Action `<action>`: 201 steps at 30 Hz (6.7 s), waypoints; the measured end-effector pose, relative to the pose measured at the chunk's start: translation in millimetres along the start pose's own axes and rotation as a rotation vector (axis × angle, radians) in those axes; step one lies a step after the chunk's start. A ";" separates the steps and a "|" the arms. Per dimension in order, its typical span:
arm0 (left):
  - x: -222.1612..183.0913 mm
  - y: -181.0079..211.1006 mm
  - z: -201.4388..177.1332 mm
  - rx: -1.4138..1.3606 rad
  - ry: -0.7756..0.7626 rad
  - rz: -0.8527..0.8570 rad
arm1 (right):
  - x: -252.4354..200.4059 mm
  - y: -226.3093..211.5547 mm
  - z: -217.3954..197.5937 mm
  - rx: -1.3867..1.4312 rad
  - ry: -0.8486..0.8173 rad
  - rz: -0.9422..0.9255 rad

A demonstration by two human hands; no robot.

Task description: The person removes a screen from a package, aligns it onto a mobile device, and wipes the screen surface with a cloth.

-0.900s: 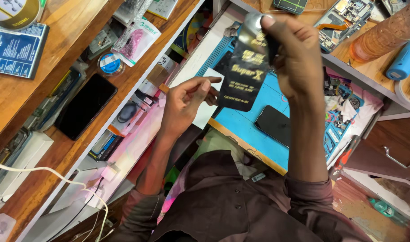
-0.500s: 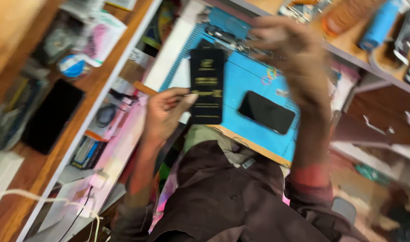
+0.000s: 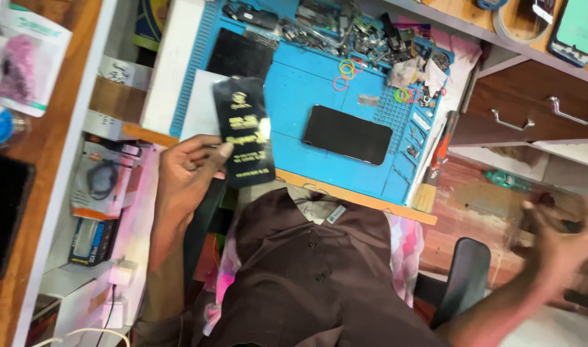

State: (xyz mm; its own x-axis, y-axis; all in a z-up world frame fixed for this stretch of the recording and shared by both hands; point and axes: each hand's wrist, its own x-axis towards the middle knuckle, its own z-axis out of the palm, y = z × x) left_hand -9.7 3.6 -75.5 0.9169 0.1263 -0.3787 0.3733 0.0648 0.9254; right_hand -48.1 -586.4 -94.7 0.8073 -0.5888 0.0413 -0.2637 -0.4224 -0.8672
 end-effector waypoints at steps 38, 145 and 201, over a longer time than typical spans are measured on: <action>35.9 -4.2 83.3 0.307 0.049 0.356 | -79.3 -193.1 238.7 -0.099 -0.645 0.051; 26.1 -5.8 79.7 0.250 0.133 0.407 | -45.0 -105.8 160.1 -0.005 -0.544 0.113; -22.4 -18.7 110.3 -0.259 -0.567 -0.158 | -75.1 -190.4 141.6 -0.527 -1.136 -0.204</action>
State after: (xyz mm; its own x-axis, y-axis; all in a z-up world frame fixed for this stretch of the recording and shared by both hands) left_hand -21.7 -109.6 -82.9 0.8124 -0.4430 -0.3792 0.5288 0.2855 0.7993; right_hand 16.2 -364.1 -3.0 0.7857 0.3291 -0.5237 -0.0482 -0.8116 -0.5823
